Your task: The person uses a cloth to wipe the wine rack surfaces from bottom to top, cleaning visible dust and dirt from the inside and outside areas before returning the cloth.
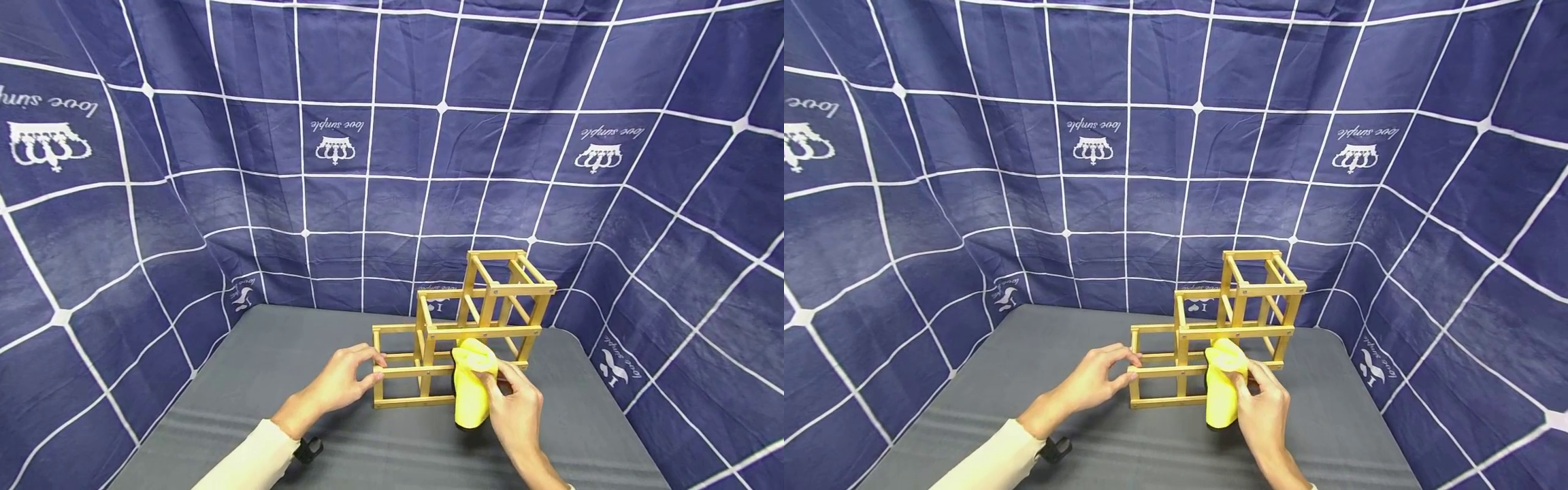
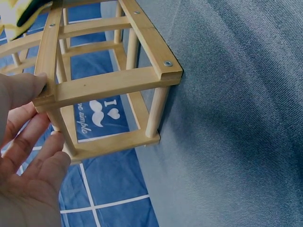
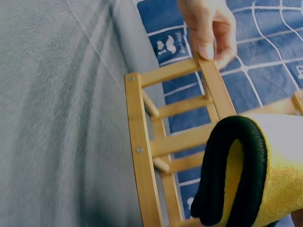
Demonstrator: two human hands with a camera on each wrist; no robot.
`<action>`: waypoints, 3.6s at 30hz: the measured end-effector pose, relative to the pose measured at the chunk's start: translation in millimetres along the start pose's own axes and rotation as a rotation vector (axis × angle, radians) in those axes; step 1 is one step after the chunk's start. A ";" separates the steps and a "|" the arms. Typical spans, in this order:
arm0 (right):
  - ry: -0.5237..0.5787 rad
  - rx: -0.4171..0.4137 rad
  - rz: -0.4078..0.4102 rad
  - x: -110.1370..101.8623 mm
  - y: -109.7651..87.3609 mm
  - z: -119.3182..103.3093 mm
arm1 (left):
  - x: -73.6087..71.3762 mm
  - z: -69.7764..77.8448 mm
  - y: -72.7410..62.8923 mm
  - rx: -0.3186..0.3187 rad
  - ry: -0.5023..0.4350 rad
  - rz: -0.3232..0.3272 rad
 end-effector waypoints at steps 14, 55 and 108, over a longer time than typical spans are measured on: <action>0.109 0.313 0.349 -60.2 -1.3 18.5 | 0.5 -1.1 -1.5 -0.021 -0.033 -0.030; -0.187 0.065 -0.153 21.2 41.6 38.2 | -8.0 -0.8 2.3 0.063 0.024 0.039; 0.112 0.147 0.308 -124.3 78.5 75.0 | 1.5 -11.0 -0.4 0.023 0.039 0.106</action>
Point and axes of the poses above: each hand's wrist, its own y-axis towards the middle knuckle, its own x-axis out of the palm, z = x × y, the point moved 5 cm from there along y, towards the middle knuckle, and after that the axes turned 11 degrees about y, right-handed, at the moved point
